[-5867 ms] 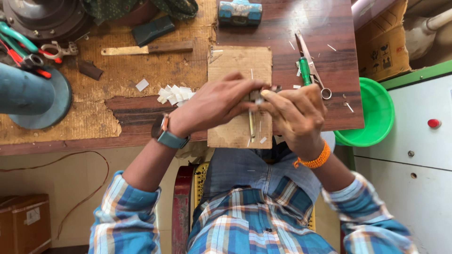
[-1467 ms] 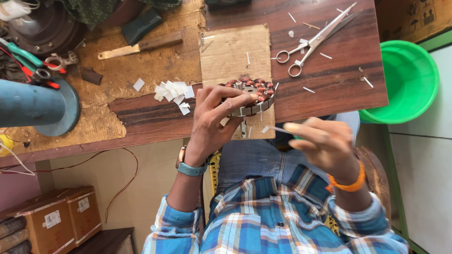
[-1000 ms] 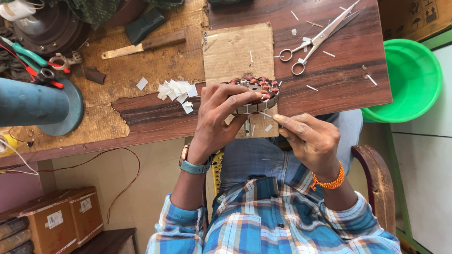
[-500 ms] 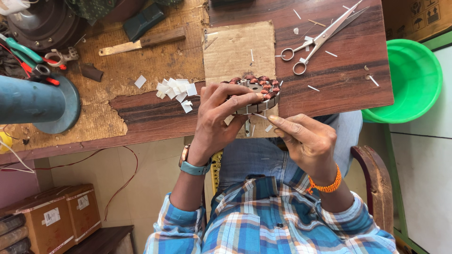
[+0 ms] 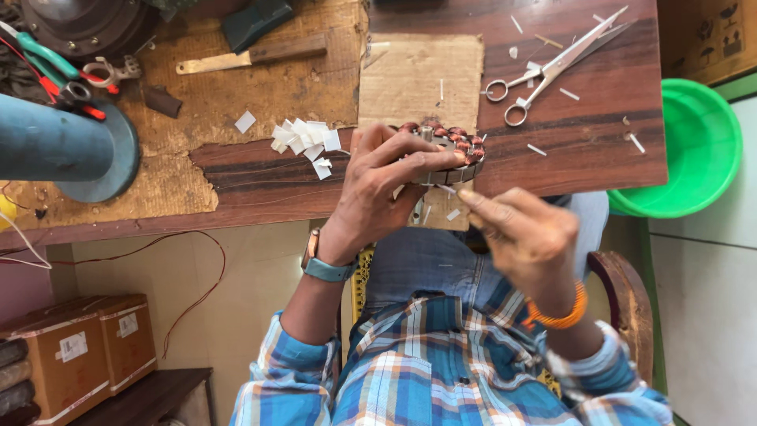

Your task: The person cuts small white rectangular pieces with scissors and inserts them into the slots of a motor stator. They use a screwdriver to press the pieces into place and repeat the process across multiple slots.

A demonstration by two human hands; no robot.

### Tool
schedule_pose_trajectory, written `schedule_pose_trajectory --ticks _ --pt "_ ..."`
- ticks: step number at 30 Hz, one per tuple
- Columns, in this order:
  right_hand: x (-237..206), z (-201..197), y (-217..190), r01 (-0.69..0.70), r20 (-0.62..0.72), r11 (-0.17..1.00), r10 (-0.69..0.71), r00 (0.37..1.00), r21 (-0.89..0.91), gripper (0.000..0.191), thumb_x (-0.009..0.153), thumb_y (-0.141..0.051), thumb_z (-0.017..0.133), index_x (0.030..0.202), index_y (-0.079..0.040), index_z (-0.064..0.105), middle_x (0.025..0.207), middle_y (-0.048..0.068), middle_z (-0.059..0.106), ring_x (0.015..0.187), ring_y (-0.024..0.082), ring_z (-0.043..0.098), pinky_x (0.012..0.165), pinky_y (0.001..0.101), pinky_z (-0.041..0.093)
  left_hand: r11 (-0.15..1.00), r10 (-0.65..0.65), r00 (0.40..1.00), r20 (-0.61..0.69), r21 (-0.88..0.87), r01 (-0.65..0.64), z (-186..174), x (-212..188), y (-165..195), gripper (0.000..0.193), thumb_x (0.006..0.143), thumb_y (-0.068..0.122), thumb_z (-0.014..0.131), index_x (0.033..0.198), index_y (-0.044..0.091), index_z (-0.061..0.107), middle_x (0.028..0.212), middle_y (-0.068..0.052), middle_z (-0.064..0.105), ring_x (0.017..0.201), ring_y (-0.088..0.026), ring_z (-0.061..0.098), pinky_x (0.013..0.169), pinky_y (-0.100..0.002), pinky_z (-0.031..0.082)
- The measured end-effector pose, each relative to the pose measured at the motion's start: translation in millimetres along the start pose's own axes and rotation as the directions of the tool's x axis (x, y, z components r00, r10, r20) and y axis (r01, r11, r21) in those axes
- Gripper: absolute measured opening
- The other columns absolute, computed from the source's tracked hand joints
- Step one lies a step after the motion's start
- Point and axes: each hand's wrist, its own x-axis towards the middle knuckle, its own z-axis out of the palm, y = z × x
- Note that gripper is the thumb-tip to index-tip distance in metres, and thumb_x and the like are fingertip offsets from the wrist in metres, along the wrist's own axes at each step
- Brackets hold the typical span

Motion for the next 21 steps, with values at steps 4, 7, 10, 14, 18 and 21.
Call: schedule_pose_trajectory --ticks 4,7,10,14,18,21 --pt "17 -21 14 0.163 0.091 0.986 -0.160 0.983 -0.027 0.027 0.082 -0.003 0.085 0.109 -0.006 0.078 0.082 0.010 0.071 0.069 0.022 0.068 0.058 0.0327 0.050 0.999 0.030 0.997 0.066 -0.038 -0.028 -3 4 -5 0.054 0.082 -0.002 0.077 0.127 0.028 0.072 0.112 0.008 0.069 0.099 -0.021 0.055 0.097 -0.036 0.044" --pt "29 -19 24 0.270 0.105 0.962 -0.265 0.958 -0.034 0.025 0.079 -0.005 0.086 0.104 -0.007 0.080 0.077 0.010 0.070 0.064 0.022 0.067 0.055 0.0335 0.049 0.997 0.026 0.998 0.065 -0.072 -0.021 -9 6 -10 0.056 0.079 -0.004 0.077 0.126 0.027 0.073 0.112 0.007 0.070 0.098 -0.021 0.055 0.096 -0.036 0.045" --pt "36 -13 36 0.301 0.108 0.952 -0.306 0.946 0.060 0.023 0.081 -0.004 0.085 0.103 -0.007 0.079 0.080 0.011 0.071 0.069 0.022 0.070 0.059 0.0323 0.052 0.995 0.031 0.997 0.069 -0.101 -0.024 -14 5 -14 0.059 0.077 -0.005 0.076 0.127 0.026 0.072 0.114 0.005 0.070 0.101 -0.022 0.056 0.098 -0.037 0.045" --pt "32 -7 63 0.263 0.143 0.933 -0.303 0.942 0.245 0.021 0.085 -0.005 0.083 0.105 -0.007 0.078 0.081 0.010 0.072 0.071 0.018 0.072 0.061 0.0290 0.056 0.993 0.072 0.987 0.143 -0.104 -0.057 -20 5 -15 0.061 0.079 -0.005 0.076 0.132 0.024 0.069 0.120 0.004 0.069 0.107 -0.023 0.056 0.104 -0.039 0.044" --pt "12 0 87 0.122 0.054 0.872 -0.167 0.984 0.474 0.015 0.091 -0.014 0.081 0.103 -0.005 0.077 0.087 0.012 0.074 0.070 0.015 0.073 0.059 0.0253 0.057 0.979 0.155 0.959 0.239 -0.168 -0.116 -22 11 -11 0.057 0.080 0.005 0.077 0.133 0.026 0.067 0.121 0.002 0.067 0.111 -0.025 0.056 0.106 -0.040 0.043" --pt "-6 -4 96 0.070 -0.071 0.823 -0.036 0.997 0.564 0.027 0.095 -0.028 0.077 0.106 -0.003 0.075 0.085 0.011 0.073 0.069 0.014 0.072 0.059 0.0233 0.056 0.970 0.195 0.942 0.274 -0.198 -0.143 -21 16 -9 0.052 0.081 0.014 0.075 0.131 0.025 0.068 0.121 -0.001 0.067 0.113 -0.027 0.055 0.105 -0.041 0.042"
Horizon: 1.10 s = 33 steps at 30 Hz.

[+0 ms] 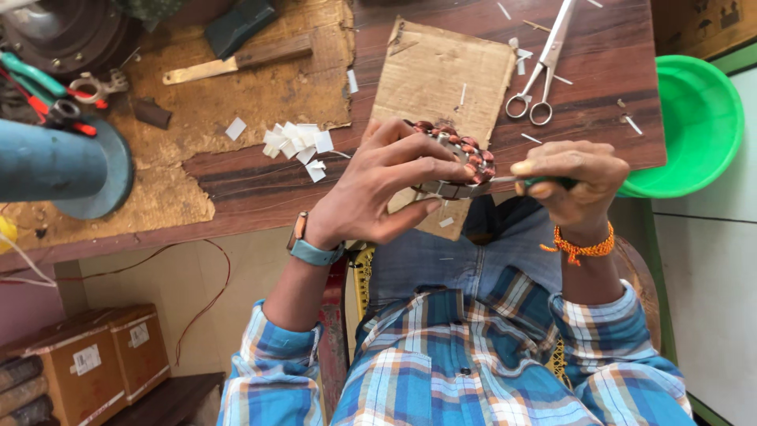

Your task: The person cuts small white rectangular pieces with scissors and inserts them into the slots of a motor stator. They use a screwdriver to press the pieces into place and repeat the process across multiple slots.

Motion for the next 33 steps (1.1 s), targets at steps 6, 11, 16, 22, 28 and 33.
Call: schedule_pose_trajectory --ticks 6,11,16,22,28,33 --pt "-2 -8 -11 0.000 0.095 0.970 0.024 0.995 -0.243 0.029 0.095 -0.026 0.078 0.109 -0.001 0.075 0.083 0.012 0.073 0.068 0.017 0.071 0.059 0.0240 0.053 0.997 -0.033 0.999 0.015 -0.071 0.033 -4 -4 -11 0.049 0.095 0.024 0.072 0.142 0.016 0.062 0.132 -0.003 0.068 0.114 -0.027 0.054 0.109 -0.042 0.041" --pt "19 -3 -28 0.052 0.205 0.932 0.024 0.978 -0.359 0.026 0.089 -0.021 0.080 0.108 -0.004 0.076 0.081 0.010 0.072 0.068 0.018 0.070 0.059 0.0286 0.051 0.994 -0.007 1.000 -0.021 -0.109 0.004 -2 -3 -14 0.041 0.097 0.027 0.072 0.134 0.013 0.060 0.133 -0.002 0.068 0.118 -0.028 0.056 0.111 -0.044 0.039" --pt "35 -1 -33 0.150 0.273 0.916 -0.046 0.961 -0.372 0.025 0.085 -0.013 0.082 0.109 -0.007 0.077 0.081 0.009 0.071 0.070 0.020 0.070 0.059 0.0321 0.054 0.999 -0.004 1.000 -0.019 -0.035 0.004 0 -1 -17 0.037 0.094 0.027 0.072 0.128 0.012 0.063 0.126 -0.002 0.069 0.111 -0.028 0.054 0.107 -0.044 0.039" --pt "42 -8 -38 0.189 0.311 0.882 -0.051 0.949 -0.433 0.032 0.080 -0.007 0.085 0.111 -0.007 0.077 0.082 0.009 0.072 0.071 0.021 0.070 0.058 0.0326 0.053 0.999 0.033 0.993 -0.114 0.021 -0.031 12 0 -24 0.036 0.093 0.031 0.074 0.124 0.013 0.067 0.124 0.000 0.071 0.106 -0.026 0.055 0.097 -0.040 0.040" --pt "48 -7 -48 0.187 0.342 0.855 -0.012 0.940 -0.485 0.036 0.079 -0.004 0.083 0.113 -0.008 0.077 0.083 0.007 0.071 0.070 0.020 0.069 0.058 0.0331 0.053 0.999 0.035 0.994 -0.107 0.019 -0.033 10 3 -27 0.036 0.089 0.027 0.076 0.122 0.014 0.069 0.124 0.002 0.071 0.105 -0.024 0.056 0.097 -0.040 0.039" --pt "63 -7 -61 0.240 0.433 0.818 0.012 0.901 -0.522 0.037 0.079 -0.009 0.083 0.116 -0.011 0.077 0.083 0.005 0.071 0.070 0.020 0.068 0.059 0.0329 0.052 0.997 -0.003 0.998 -0.067 -0.078 -0.002 3 6 -26 0.032 0.091 0.024 0.078 0.121 0.016 0.068 0.125 0.003 0.071 0.106 -0.023 0.055 0.100 -0.039 0.040"
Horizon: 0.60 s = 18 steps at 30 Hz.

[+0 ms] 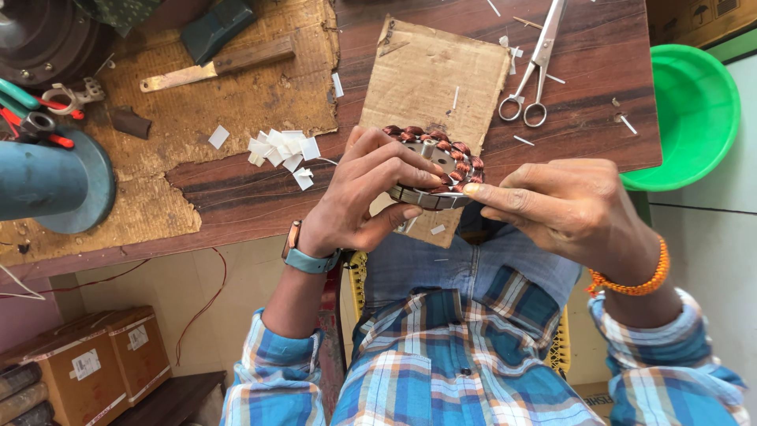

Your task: The person cuts small white rectangular pieces with scissors and inserts them into the slots of a motor stator. They use a screwdriver to press the pieces into place and repeat the process across multiple slots.

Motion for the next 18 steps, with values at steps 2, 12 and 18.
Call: schedule_pose_trajectory --ticks 2,12,18 --pt "8 -9 -2 0.023 0.055 0.999 -0.021 0.998 -0.030 0.038 0.080 -0.011 0.082 0.117 -0.013 0.077 0.081 0.004 0.070 0.067 0.019 0.067 0.057 0.0324 0.052 1.000 0.004 1.000 0.024 0.005 -0.004 -3 2 1 0.035 0.089 0.022 0.079 0.122 0.016 0.067 0.125 0.003 0.070 0.107 -0.024 0.054 0.101 -0.040 0.039" --pt "31 -38 -3 0.167 0.276 0.945 -0.087 0.957 -0.283 0.059 0.072 -0.009 0.068 0.130 -0.020 0.073 0.082 -0.001 0.064 0.057 0.015 0.059 0.050 0.0328 0.049 1.000 -0.021 0.992 0.126 -0.007 0.022 -10 13 -3 0.040 0.084 0.019 0.081 0.122 0.017 0.069 0.124 0.005 0.070 0.109 -0.025 0.053 0.101 -0.041 0.037" --pt "24 -39 -5 0.196 0.320 0.891 -0.061 0.945 -0.410 0.060 0.074 -0.013 0.069 0.132 -0.021 0.075 0.079 -0.003 0.060 0.058 0.012 0.057 0.050 0.0305 0.048 0.999 -0.036 0.987 0.156 -0.002 0.037 -9 17 -5 0.039 0.086 0.020 0.080 0.122 0.015 0.068 0.127 0.004 0.069 0.111 -0.025 0.053 0.102 -0.043 0.037"
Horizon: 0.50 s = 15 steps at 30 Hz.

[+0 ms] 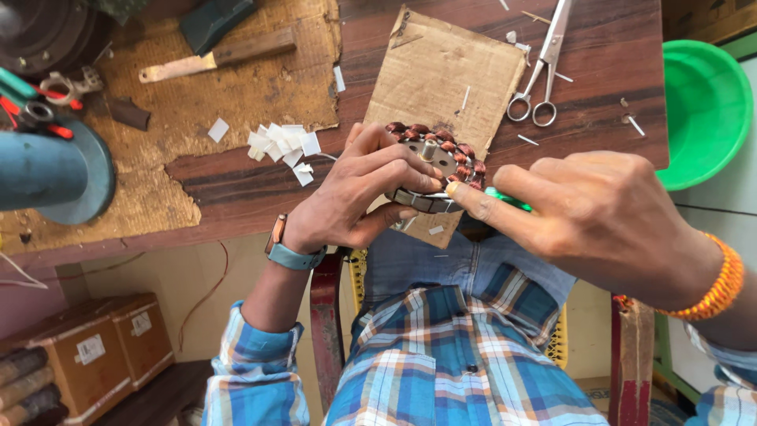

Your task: The person cuts small white rectangular pieces with scissors and inserts them into the slots of a motor stator. They use a screwdriver to press the pieces into place and repeat the process across multiple slots.

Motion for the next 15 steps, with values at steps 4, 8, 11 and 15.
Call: schedule_pose_trajectory --ticks 4,8,11,15 --pt "0 19 -16 -0.114 -0.132 0.973 0.142 0.981 0.198 0.042 0.081 -0.010 0.076 0.122 -0.018 0.077 0.073 -0.001 0.062 0.051 0.013 0.057 0.043 0.0330 0.044 1.000 0.015 1.000 -0.019 0.005 -0.015 -4 -3 -1 0.037 0.085 0.019 0.079 0.120 0.014 0.069 0.126 0.004 0.070 0.109 -0.024 0.053 0.100 -0.043 0.037" --pt "-5 42 -42 -0.190 -0.248 0.922 0.282 0.927 0.338 0.046 0.081 -0.008 0.079 0.127 -0.010 0.073 0.083 0.004 0.067 0.064 0.019 0.064 0.055 0.0354 0.049 1.000 0.012 0.999 -0.030 0.014 -0.012 -1 -9 -1 0.038 0.086 0.022 0.081 0.121 0.014 0.068 0.123 0.002 0.068 0.112 -0.025 0.054 0.099 -0.043 0.036" --pt "-11 50 -57 -0.252 -0.278 0.895 0.364 0.889 0.367 0.043 0.084 -0.010 0.082 0.126 -0.008 0.072 0.084 0.006 0.069 0.065 0.021 0.065 0.056 0.0368 0.049 0.999 0.021 0.999 -0.036 0.035 -0.020 2 -10 2 0.039 0.086 0.022 0.081 0.121 0.014 0.068 0.120 0.001 0.066 0.111 -0.025 0.054 0.098 -0.042 0.037" --pt "-21 47 -66 -0.286 -0.266 0.878 0.402 0.876 0.383 0.043 0.083 -0.009 0.082 0.125 -0.008 0.072 0.084 0.007 0.070 0.067 0.022 0.067 0.057 0.0367 0.051 0.996 0.059 0.998 -0.021 0.070 -0.058 2 -10 11 0.041 0.086 0.020 0.081 0.125 0.014 0.067 0.122 0.001 0.066 0.111 -0.025 0.053 0.100 -0.041 0.037"
